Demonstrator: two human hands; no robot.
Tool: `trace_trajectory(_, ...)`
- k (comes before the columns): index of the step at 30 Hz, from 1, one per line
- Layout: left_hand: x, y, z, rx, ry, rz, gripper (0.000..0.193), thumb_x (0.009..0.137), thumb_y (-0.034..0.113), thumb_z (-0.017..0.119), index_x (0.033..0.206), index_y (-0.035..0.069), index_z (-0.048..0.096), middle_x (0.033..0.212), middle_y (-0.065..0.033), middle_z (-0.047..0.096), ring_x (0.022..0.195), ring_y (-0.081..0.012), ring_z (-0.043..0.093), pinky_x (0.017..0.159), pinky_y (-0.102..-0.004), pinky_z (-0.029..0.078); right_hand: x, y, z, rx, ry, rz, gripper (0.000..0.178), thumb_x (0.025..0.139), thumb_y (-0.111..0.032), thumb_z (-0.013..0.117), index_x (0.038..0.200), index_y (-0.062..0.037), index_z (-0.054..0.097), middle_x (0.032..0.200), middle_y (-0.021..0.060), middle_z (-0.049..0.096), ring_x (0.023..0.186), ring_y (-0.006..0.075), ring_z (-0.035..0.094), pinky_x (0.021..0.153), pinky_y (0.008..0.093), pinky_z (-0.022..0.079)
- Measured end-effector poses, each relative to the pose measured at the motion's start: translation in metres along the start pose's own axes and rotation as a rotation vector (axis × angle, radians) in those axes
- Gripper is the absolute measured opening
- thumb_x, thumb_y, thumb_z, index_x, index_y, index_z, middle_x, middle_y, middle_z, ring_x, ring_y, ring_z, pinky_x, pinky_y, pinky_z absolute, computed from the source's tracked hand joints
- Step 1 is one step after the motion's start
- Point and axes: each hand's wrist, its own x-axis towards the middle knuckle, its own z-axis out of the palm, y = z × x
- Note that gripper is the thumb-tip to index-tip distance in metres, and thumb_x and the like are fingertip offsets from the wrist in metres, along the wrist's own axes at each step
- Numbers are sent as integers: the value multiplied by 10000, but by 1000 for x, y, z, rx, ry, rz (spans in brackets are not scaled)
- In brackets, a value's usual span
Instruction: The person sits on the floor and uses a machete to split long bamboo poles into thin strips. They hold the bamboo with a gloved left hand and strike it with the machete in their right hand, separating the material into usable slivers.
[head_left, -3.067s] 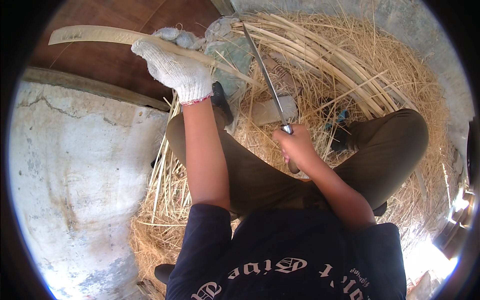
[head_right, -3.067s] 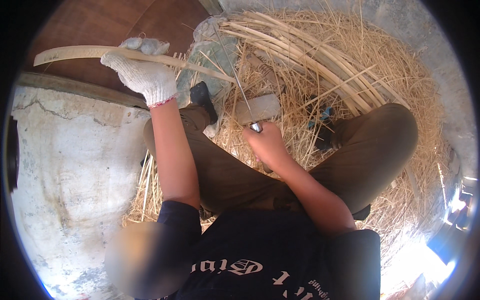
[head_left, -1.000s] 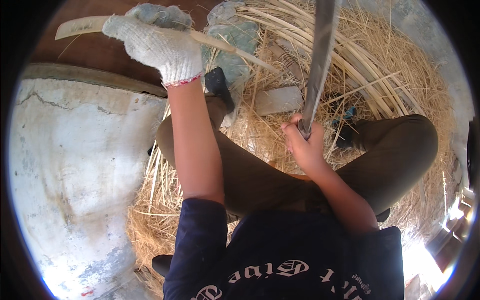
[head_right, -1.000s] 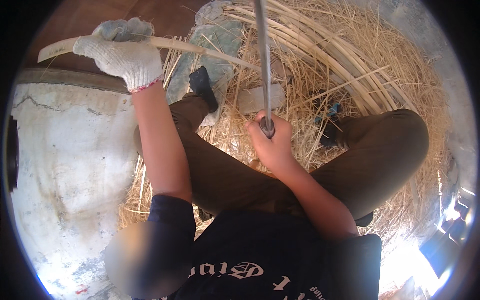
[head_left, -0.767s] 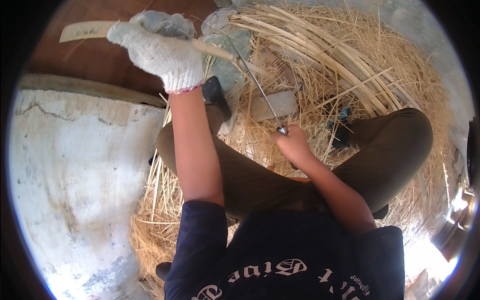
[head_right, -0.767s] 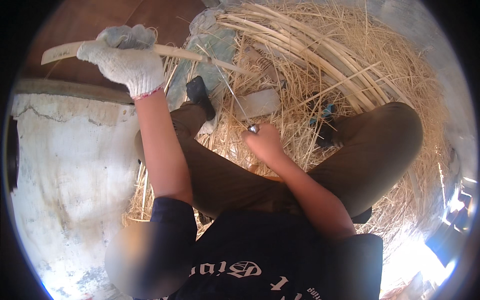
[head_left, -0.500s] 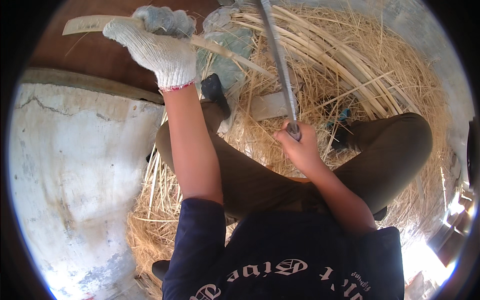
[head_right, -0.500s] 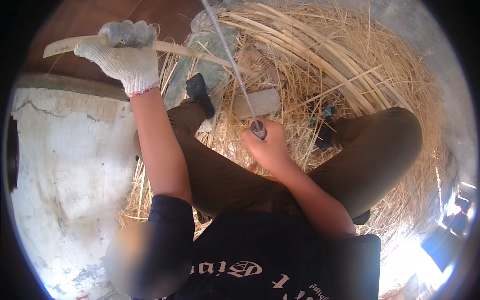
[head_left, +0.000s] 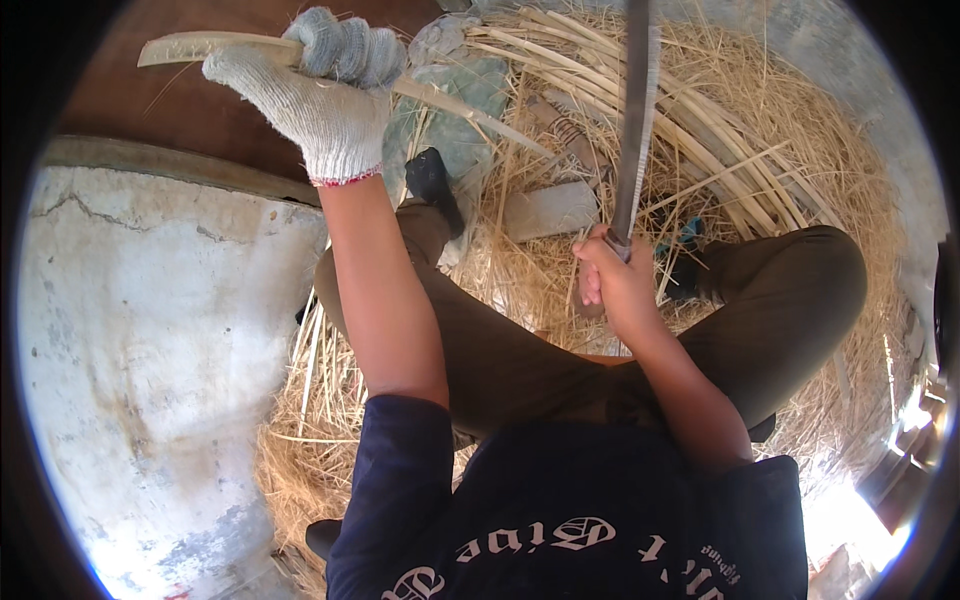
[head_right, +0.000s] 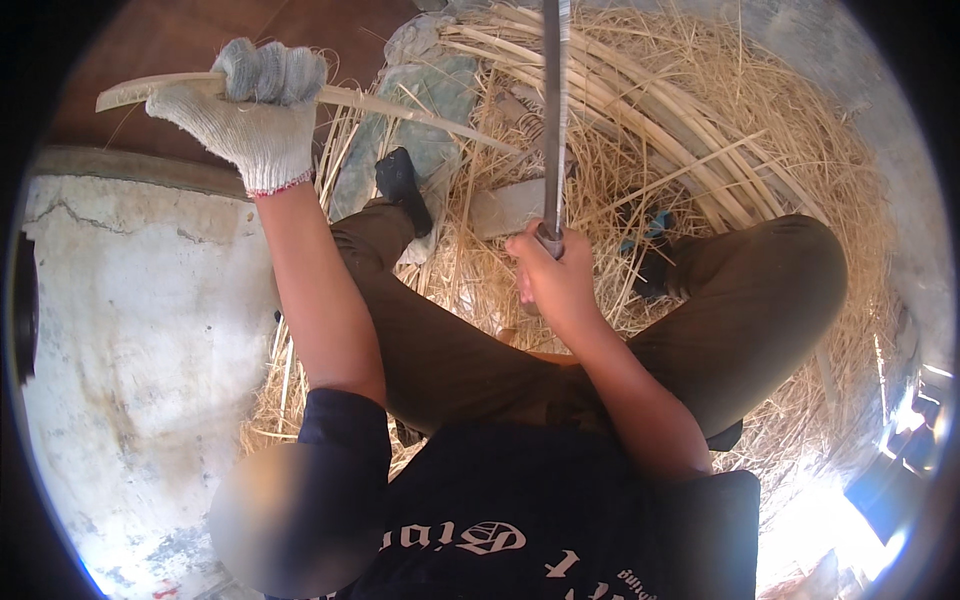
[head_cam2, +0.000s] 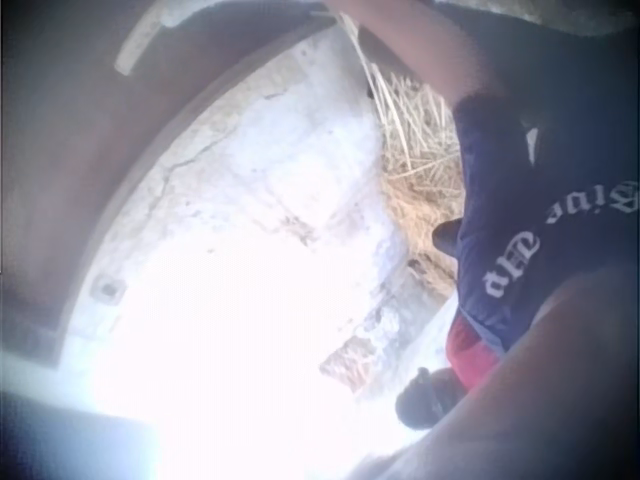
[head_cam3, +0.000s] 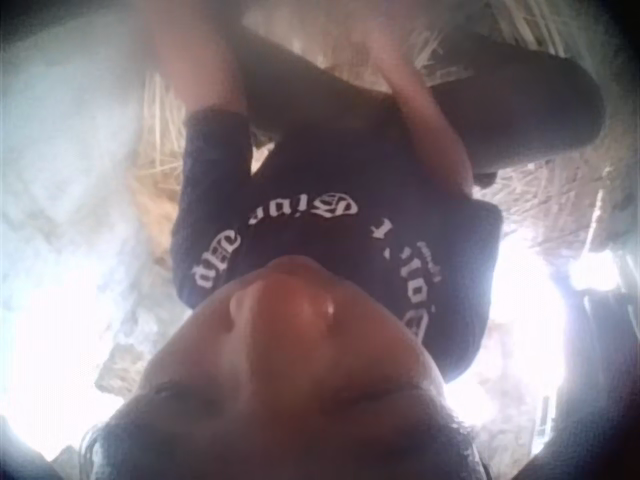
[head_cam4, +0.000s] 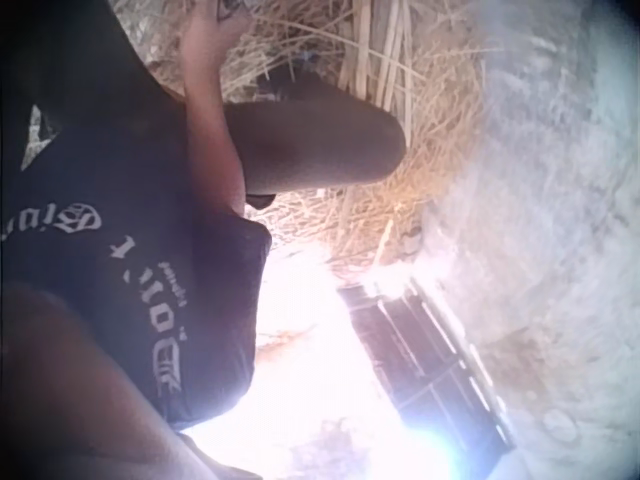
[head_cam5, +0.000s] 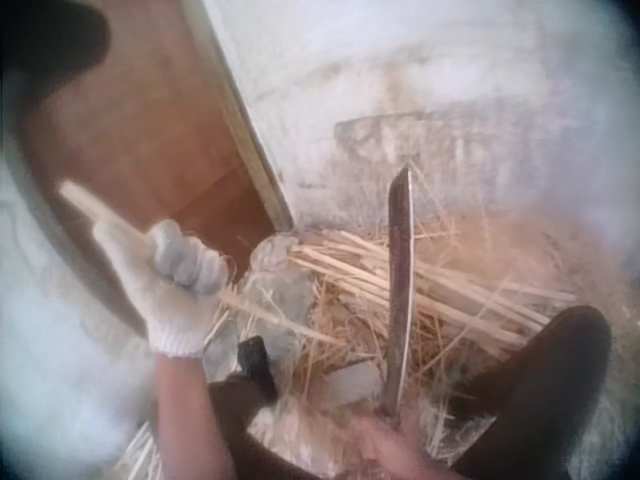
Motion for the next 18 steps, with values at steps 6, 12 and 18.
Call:
trace_trajectory(6,-5,-1,16,48,4,-55,877,539,1055,511,538,209,278,521,62,195,478,-136,161,505,-321,147,3,30,-1,-317,-17,248,223,888,-82,661,711,-58,527,515,17,491,373,117,442,373,301,355)
trace_trajectory(12,-8,3,5,109,108,28,881,535,1063,496,539,209,280,523,64,180,481,-135,156,507,-319,142,-1,22,-4,-378,-4,168,256,882,-125,659,666,-61,538,525,4,483,440,102,463,433,309,352)
trace_trajectory(18,3,1,-7,20,9,-9,887,530,1063,500,552,203,283,539,63,180,495,-133,149,528,-321,148,-5,41,-1,-300,12,-93,294,872,-150,670,630,-49,537,523,-5,458,494,93,475,483,305,349)
